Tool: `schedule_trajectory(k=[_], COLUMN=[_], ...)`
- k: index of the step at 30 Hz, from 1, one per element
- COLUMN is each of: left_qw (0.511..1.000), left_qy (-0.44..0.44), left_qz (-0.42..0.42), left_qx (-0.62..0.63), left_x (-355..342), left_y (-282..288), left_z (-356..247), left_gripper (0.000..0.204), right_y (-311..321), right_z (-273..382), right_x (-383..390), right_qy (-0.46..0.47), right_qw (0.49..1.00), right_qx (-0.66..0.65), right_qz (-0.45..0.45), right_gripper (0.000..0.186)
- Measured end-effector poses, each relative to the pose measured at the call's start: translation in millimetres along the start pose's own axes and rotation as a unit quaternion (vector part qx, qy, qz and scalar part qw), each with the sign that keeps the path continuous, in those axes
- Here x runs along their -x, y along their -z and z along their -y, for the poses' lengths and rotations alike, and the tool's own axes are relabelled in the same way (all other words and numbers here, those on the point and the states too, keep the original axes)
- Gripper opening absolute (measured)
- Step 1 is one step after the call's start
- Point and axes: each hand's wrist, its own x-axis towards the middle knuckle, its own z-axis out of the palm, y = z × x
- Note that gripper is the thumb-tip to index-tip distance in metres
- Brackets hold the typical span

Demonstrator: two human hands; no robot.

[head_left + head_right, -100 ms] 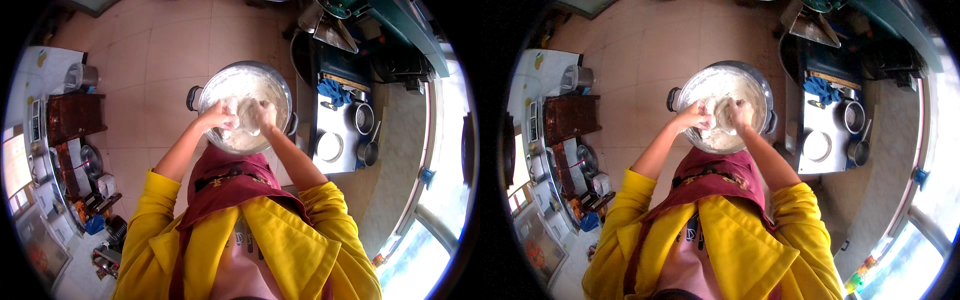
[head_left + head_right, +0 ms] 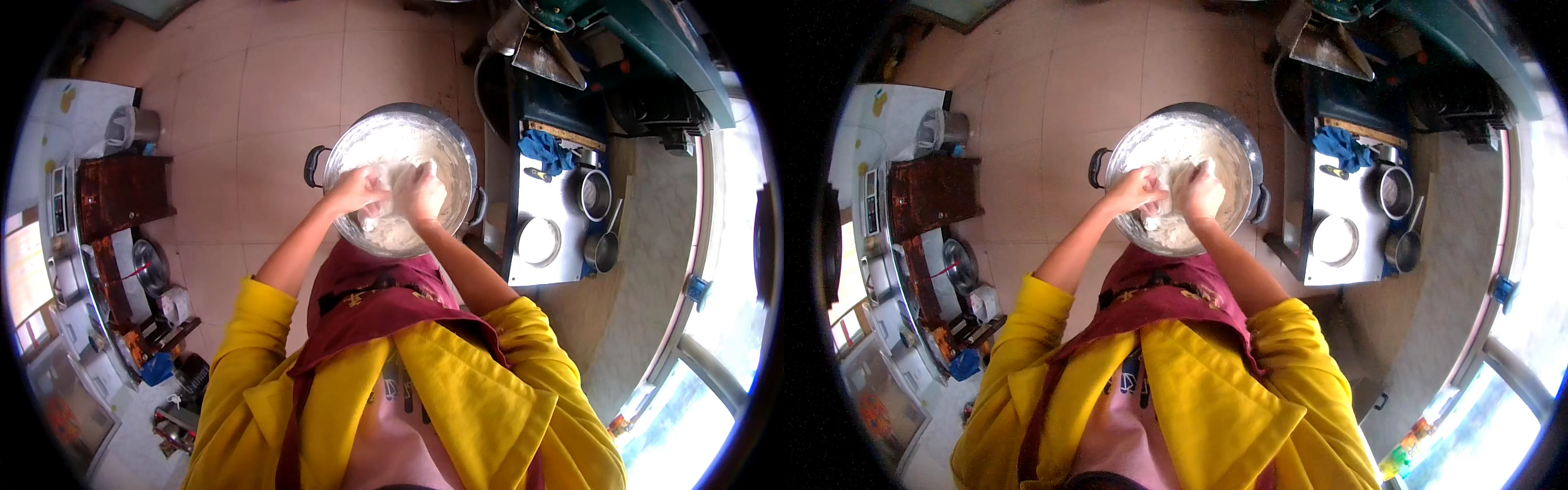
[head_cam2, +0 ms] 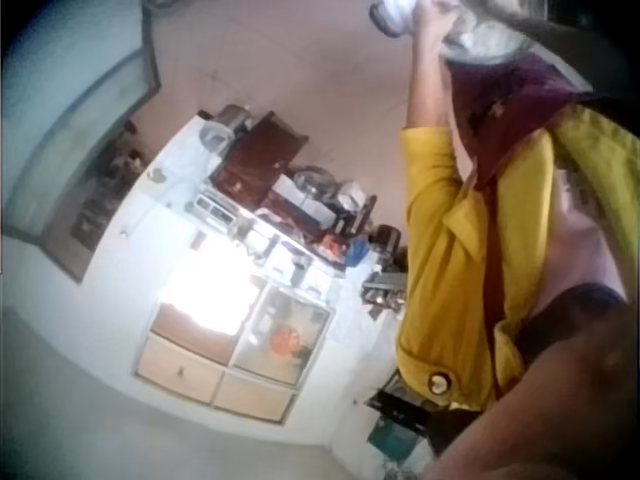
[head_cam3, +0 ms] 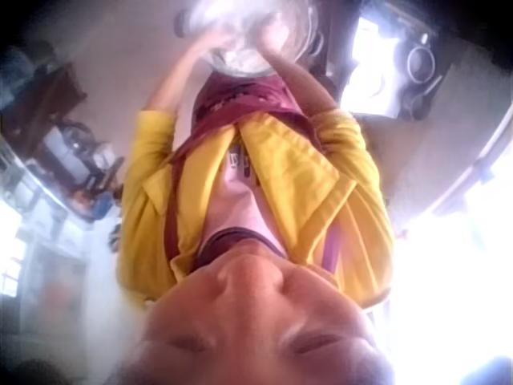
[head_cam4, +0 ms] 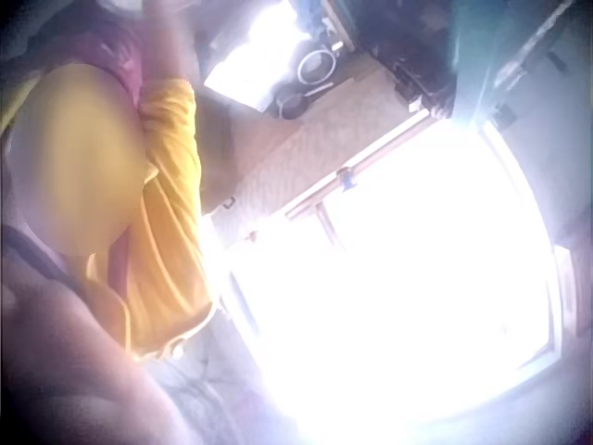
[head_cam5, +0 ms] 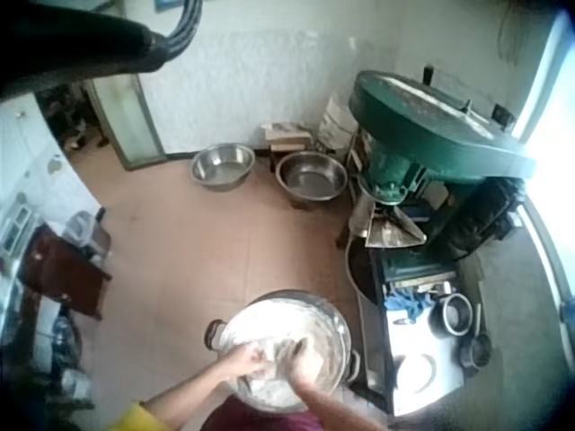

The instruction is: The person kneads a large mass of white dough inside a metal bowl using both hands. They repeatedly press, fold, and turn the dough to develop its texture throughout the clip.

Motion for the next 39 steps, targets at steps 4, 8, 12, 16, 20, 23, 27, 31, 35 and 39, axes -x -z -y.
schedule_trajectory(k=[4, 8, 12, 16, 20, 23, 27, 31, 35, 39], left_qw=[0.927, 0.9, 0.858, 0.884, 0.869, 0.857, 0.846, 0.846, 0.891, 0.946], left_qy=[-0.163, -0.089, -0.004, 0.084, 0.017, -0.045, -0.074, -0.007, 0.037, 0.07], left_qz=[-0.219, -0.409, -0.483, -0.414, -0.445, -0.461, -0.474, -0.47, -0.408, -0.29], left_qx=[-0.256, -0.118, -0.173, -0.199, -0.215, -0.225, -0.234, -0.252, -0.197, -0.126], left_x=[4, -19, -18, -24, -37, -37, -42, -52, -51, -21], left_y=[-30, -82, -97, -92, -83, -82, -78, -79, -69, -49], left_z=[1, 4, -6, -19, -8, 3, 9, 10, -7, -36], left_gripper=[0.039, 0.033, 0.031, 0.032, 0.03, 0.025, 0.026, 0.042, 0.049, 0.054], right_y=[-18, -37, -37, -19, -25, -26, -35, -29, -20, 15], right_z=[-14, -37, -41, -28, -40, -48, -61, -58, -33, -15], right_x=[26, 13, 13, -5, -25, -32, -39, -55, -59, -33], right_qy=[0.13, 0.197, 0.146, 0.146, 0.236, 0.277, 0.287, 0.248, 0.119, 0.074], right_qw=[0.98, 0.95, 0.976, 0.975, 0.962, 0.952, 0.944, 0.956, 0.972, 0.976], right_qx=[0.135, 0.205, 0.158, 0.169, 0.131, 0.113, 0.12, 0.144, 0.19, 0.107], right_qz=[-0.064, -0.132, -0.036, -0.008, -0.049, -0.062, -0.109, -0.054, 0.07, 0.176], right_gripper=[0.05, 0.054, 0.043, 0.03, 0.019, 0.02, 0.023, 0.028, 0.059, 0.072])
